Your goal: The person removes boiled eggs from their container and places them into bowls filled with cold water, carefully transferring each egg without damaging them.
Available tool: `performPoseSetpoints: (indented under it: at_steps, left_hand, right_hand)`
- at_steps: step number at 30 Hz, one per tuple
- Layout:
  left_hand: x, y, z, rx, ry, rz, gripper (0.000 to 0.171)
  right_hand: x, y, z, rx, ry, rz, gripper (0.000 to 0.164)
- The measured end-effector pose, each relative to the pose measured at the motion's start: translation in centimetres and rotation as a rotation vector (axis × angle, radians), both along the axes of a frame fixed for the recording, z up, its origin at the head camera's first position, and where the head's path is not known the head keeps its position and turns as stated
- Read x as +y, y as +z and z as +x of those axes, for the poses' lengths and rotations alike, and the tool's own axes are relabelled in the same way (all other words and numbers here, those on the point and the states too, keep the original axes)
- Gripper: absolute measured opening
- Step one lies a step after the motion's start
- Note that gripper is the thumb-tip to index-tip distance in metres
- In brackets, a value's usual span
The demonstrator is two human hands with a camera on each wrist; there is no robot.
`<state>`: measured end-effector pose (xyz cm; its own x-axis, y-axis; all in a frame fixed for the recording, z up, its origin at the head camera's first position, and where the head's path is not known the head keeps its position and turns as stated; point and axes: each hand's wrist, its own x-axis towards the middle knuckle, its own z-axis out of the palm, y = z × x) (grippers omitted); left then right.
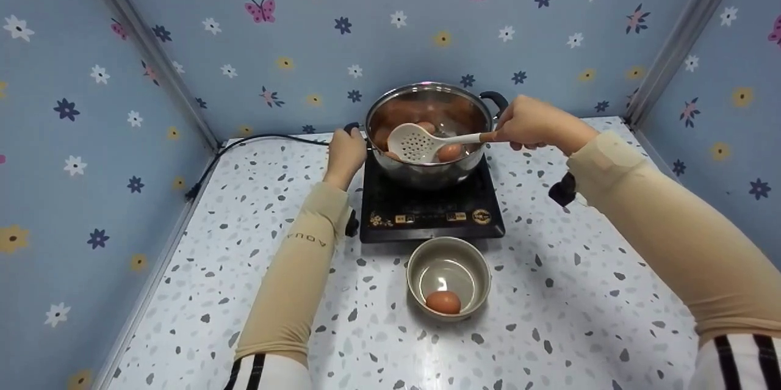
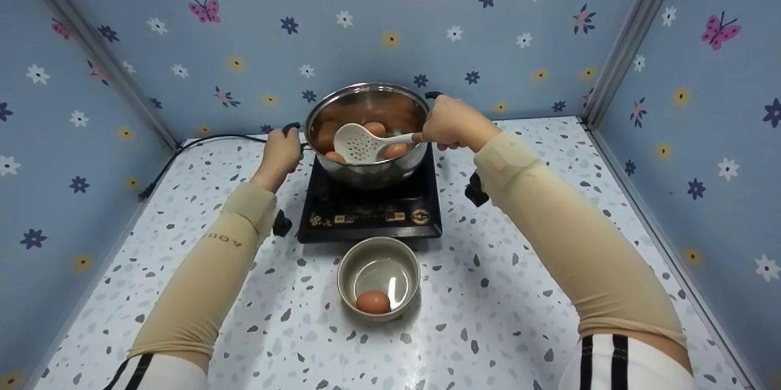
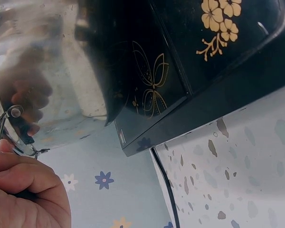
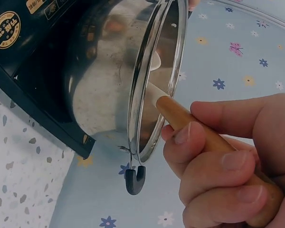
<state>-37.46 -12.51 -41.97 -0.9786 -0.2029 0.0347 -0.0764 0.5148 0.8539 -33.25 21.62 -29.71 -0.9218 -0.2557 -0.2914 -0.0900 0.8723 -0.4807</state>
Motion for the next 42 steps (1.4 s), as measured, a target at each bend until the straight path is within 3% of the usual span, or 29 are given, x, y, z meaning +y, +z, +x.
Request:
performPoseSetpoints:
  at_steps: [22, 42]
  left_hand:
    - [0.3, 0.1, -0.1, -0.005, 0.025, 0.002, 0.052]
    - [0.2, 0.1, -0.2, 0.004, 0.01, 0.004, 0.05]
  right_hand:
    - [0.7, -0.3, -0.7, -0.177, 0.006, -0.121, 0.022]
    - [2.8, -1.7, -1.0, -0.322, -0.064, -0.312, 0.035]
